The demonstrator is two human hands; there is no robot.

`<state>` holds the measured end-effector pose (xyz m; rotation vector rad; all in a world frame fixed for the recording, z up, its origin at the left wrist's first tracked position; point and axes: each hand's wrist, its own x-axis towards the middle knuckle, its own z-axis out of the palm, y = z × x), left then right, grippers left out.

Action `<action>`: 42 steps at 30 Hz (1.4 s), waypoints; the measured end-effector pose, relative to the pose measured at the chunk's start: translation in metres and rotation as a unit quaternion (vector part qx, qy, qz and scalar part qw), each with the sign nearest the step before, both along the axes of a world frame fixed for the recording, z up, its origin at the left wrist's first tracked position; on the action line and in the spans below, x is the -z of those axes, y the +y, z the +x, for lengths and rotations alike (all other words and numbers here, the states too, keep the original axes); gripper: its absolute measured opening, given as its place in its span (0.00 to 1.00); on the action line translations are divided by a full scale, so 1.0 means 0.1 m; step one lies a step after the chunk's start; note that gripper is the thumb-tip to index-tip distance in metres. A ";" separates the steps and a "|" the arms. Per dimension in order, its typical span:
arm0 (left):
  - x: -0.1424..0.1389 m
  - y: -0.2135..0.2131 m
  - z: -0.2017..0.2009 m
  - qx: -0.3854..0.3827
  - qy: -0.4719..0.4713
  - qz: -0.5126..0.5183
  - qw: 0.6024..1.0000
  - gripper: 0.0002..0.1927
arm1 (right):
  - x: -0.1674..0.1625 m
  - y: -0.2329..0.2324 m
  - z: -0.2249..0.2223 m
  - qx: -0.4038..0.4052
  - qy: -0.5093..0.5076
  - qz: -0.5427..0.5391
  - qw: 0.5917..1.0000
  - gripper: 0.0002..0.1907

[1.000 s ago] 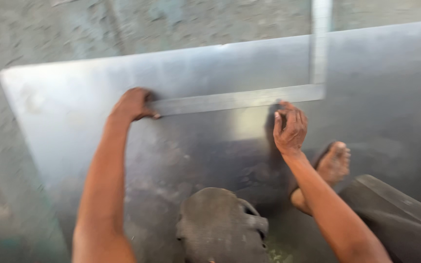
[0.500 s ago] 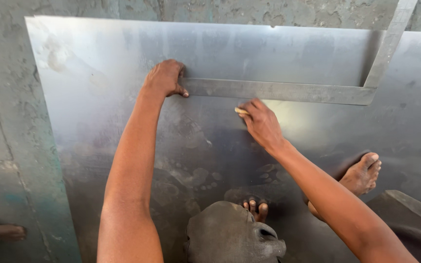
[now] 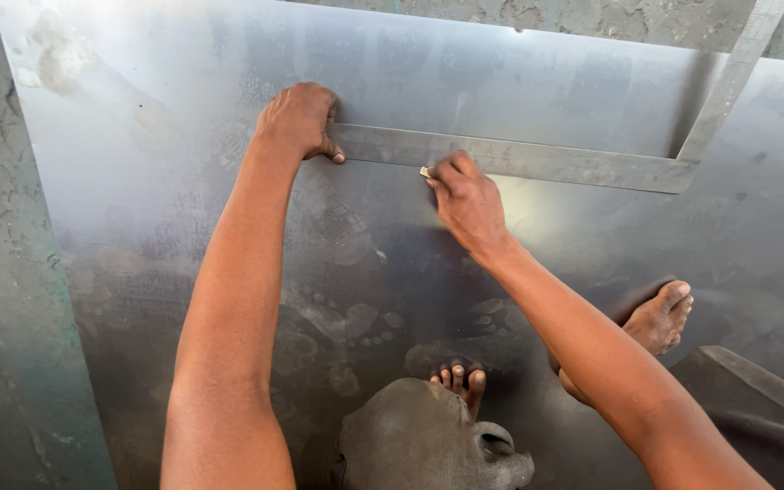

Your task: The person uses a metal ruler and a yellow marker to draw straight lines on a large metal sheet. They repeatedly reposition the ruler to create a series of parallel lines across the surface.

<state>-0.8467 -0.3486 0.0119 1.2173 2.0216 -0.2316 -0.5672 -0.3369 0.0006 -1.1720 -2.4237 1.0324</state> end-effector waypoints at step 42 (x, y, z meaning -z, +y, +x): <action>0.02 -0.02 -0.07 0.024 -0.020 0.027 0.999 0.30 | -0.11 -0.13 0.11 0.036 -0.001 -0.043 0.998 0.06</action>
